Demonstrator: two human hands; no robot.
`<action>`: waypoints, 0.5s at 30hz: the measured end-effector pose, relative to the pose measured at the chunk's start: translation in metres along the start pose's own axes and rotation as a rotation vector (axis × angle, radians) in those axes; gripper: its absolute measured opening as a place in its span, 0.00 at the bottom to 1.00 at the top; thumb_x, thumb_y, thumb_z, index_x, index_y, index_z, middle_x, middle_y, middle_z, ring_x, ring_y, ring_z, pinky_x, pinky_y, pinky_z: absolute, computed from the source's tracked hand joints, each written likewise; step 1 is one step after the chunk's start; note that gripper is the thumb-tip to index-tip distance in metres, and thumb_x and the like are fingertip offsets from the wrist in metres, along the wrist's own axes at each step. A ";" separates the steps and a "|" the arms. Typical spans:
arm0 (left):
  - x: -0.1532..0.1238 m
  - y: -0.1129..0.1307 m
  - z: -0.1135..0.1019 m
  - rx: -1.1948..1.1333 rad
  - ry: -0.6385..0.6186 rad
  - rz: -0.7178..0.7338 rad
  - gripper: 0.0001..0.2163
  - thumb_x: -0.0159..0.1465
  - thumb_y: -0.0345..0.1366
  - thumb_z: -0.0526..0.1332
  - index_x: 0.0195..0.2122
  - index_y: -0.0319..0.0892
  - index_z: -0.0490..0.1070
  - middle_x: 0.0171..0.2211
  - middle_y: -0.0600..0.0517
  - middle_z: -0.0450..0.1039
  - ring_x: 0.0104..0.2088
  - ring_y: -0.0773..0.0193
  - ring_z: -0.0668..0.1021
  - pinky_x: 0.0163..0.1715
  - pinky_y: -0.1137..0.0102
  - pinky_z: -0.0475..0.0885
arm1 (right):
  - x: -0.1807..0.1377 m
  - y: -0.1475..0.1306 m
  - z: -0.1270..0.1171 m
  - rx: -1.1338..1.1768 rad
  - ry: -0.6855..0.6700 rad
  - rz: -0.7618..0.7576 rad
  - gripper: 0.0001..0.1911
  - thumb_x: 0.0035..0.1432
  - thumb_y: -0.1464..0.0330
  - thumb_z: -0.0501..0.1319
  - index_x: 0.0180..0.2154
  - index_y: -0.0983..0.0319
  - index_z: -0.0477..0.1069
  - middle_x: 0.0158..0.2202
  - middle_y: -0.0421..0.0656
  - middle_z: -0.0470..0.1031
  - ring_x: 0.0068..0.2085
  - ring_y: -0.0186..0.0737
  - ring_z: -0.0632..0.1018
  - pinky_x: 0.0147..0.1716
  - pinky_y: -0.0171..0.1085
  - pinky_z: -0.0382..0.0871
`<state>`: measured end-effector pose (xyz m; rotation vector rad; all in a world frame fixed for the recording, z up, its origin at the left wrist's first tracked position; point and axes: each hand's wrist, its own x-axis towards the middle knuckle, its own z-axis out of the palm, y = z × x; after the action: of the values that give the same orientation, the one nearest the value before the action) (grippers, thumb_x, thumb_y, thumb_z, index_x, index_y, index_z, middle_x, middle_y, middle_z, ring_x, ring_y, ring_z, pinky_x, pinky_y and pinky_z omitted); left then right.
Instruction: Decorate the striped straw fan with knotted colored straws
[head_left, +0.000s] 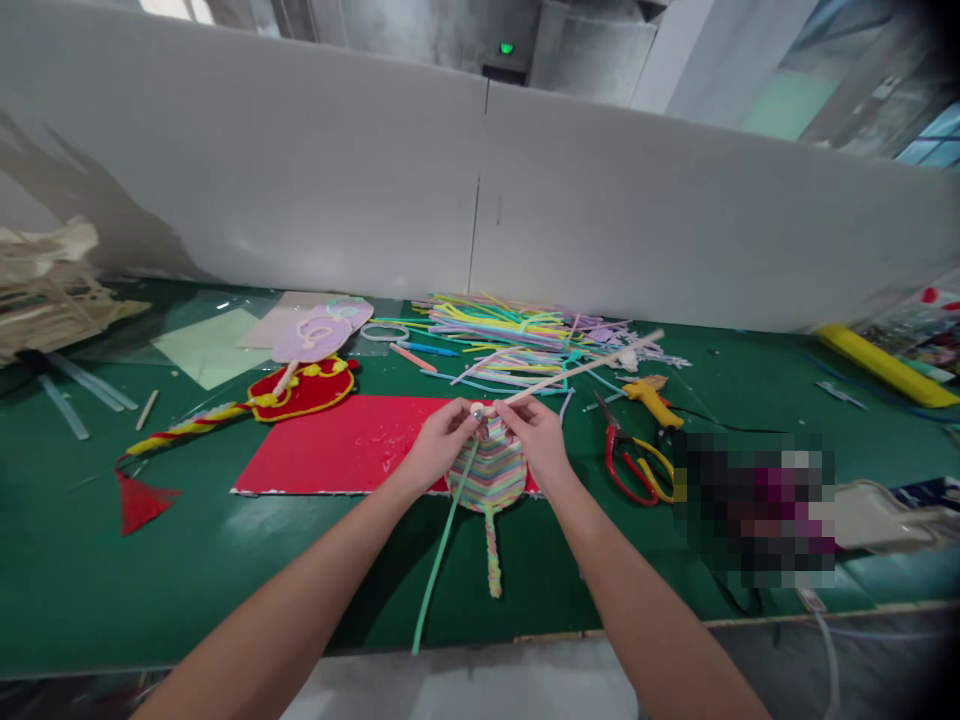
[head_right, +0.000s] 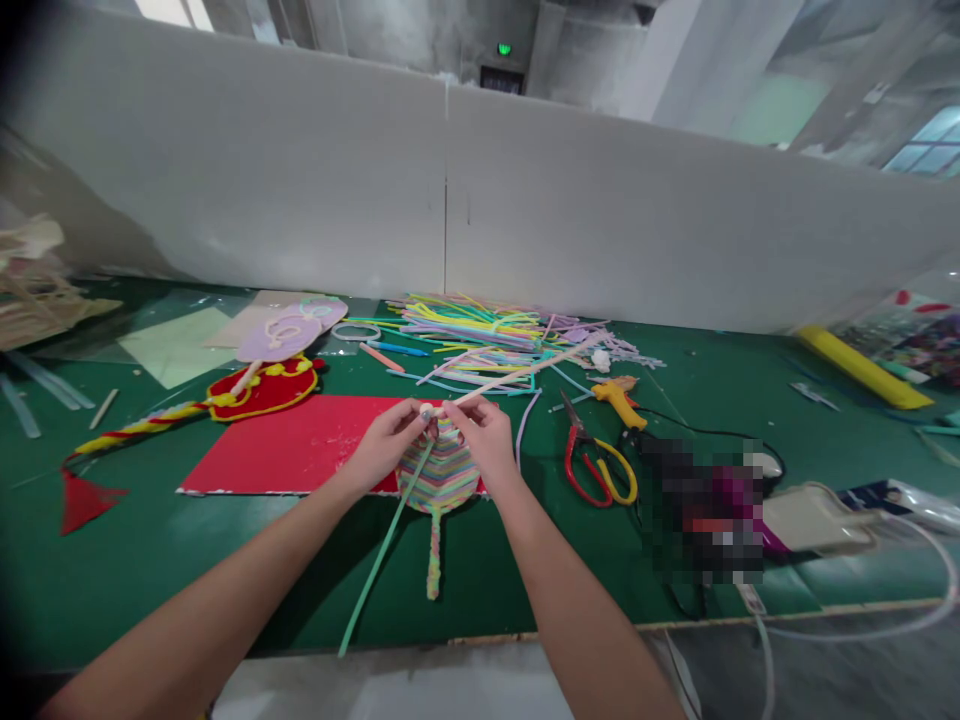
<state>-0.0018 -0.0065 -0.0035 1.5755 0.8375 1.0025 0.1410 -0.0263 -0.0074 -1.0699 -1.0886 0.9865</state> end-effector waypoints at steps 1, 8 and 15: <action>0.000 0.000 0.000 0.007 0.022 0.006 0.10 0.59 0.41 0.53 0.28 0.39 0.63 0.24 0.55 0.67 0.28 0.69 0.71 0.32 0.74 0.66 | -0.001 0.000 0.001 0.000 0.000 0.008 0.10 0.46 0.62 0.62 0.25 0.62 0.70 0.22 0.38 0.71 0.20 0.28 0.65 0.18 0.30 0.59; 0.000 0.002 -0.002 0.047 0.079 0.032 0.12 0.61 0.40 0.50 0.25 0.39 0.63 0.23 0.55 0.65 0.27 0.69 0.69 0.30 0.75 0.63 | -0.003 0.002 0.004 -0.046 -0.017 0.044 0.12 0.44 0.59 0.63 0.25 0.62 0.72 0.21 0.38 0.70 0.20 0.30 0.66 0.18 0.31 0.58; -0.003 0.006 -0.005 0.374 -0.069 0.124 0.10 0.60 0.36 0.50 0.25 0.40 0.64 0.24 0.55 0.67 0.28 0.67 0.70 0.31 0.74 0.62 | 0.001 0.001 -0.002 -0.047 0.038 -0.022 0.10 0.47 0.61 0.61 0.25 0.62 0.70 0.20 0.37 0.68 0.21 0.29 0.65 0.21 0.31 0.59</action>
<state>-0.0072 -0.0087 0.0019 1.9891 0.9258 0.9077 0.1429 -0.0252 -0.0084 -1.1078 -1.0952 0.9237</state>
